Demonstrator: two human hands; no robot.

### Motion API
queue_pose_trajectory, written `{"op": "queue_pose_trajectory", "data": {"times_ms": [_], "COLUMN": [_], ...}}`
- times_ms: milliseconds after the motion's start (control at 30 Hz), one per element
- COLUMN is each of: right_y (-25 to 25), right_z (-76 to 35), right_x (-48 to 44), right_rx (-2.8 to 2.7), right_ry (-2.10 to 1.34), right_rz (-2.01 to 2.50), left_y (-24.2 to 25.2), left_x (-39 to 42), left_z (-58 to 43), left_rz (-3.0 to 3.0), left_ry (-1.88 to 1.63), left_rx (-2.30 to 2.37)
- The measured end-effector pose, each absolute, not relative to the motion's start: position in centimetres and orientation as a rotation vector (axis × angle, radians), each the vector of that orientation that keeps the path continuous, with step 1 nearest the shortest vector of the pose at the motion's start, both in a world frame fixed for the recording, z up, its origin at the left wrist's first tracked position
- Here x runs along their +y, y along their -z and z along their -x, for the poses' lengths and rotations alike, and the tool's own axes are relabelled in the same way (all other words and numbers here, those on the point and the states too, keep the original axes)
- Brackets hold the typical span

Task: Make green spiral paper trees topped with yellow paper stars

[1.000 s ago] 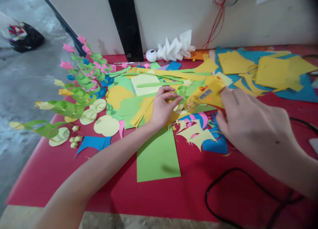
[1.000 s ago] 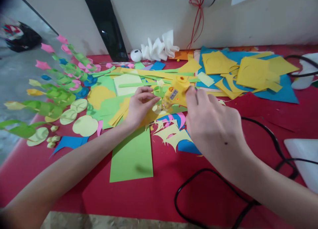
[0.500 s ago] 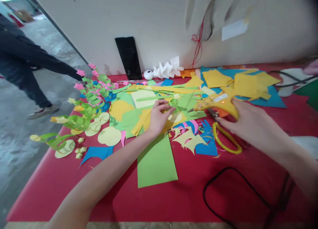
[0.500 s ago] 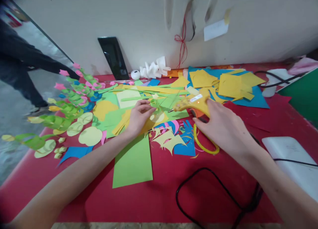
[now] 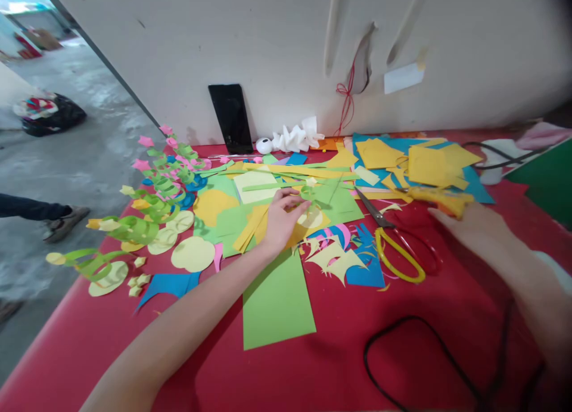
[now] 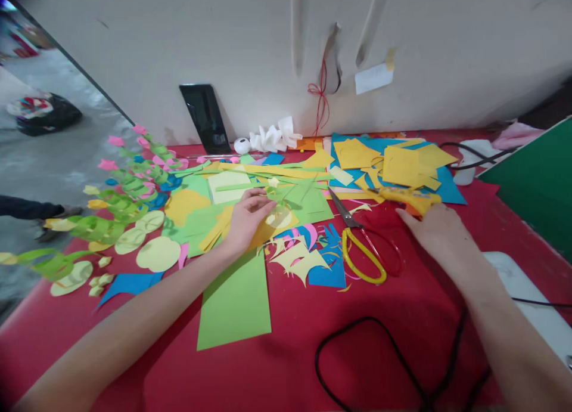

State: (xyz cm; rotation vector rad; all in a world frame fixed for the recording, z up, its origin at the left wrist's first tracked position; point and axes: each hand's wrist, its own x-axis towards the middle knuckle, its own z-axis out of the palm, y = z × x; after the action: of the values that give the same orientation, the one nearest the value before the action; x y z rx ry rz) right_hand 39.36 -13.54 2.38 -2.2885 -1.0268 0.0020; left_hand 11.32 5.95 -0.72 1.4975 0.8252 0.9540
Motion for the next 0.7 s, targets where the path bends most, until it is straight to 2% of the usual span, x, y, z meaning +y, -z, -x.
{"op": "queue_pose_trajectory", "data": {"times_ms": [133, 333, 700], "right_y": [-4.1, -5.1, -3.4], "right_z": [-34.0, -25.8, -24.2], "right_x": [-10.5, -4.2, -1.4], "right_rx": [-1.153, -1.363, -1.221], "right_ry": [0.137, -0.193, -0.398], "right_rz": [2.232, 1.826, 1.665], "left_y": [0.6, 0.7, 0.5], "left_x": [5.9, 6.0, 5.9], "left_z": [-11.2, -11.1, -11.0], "left_rz": [-1.457, -1.414, -1.454], "left_ry": [-0.958, -0.967, -0.964], "left_rx": [0.826, 0.802, 0.741]}}
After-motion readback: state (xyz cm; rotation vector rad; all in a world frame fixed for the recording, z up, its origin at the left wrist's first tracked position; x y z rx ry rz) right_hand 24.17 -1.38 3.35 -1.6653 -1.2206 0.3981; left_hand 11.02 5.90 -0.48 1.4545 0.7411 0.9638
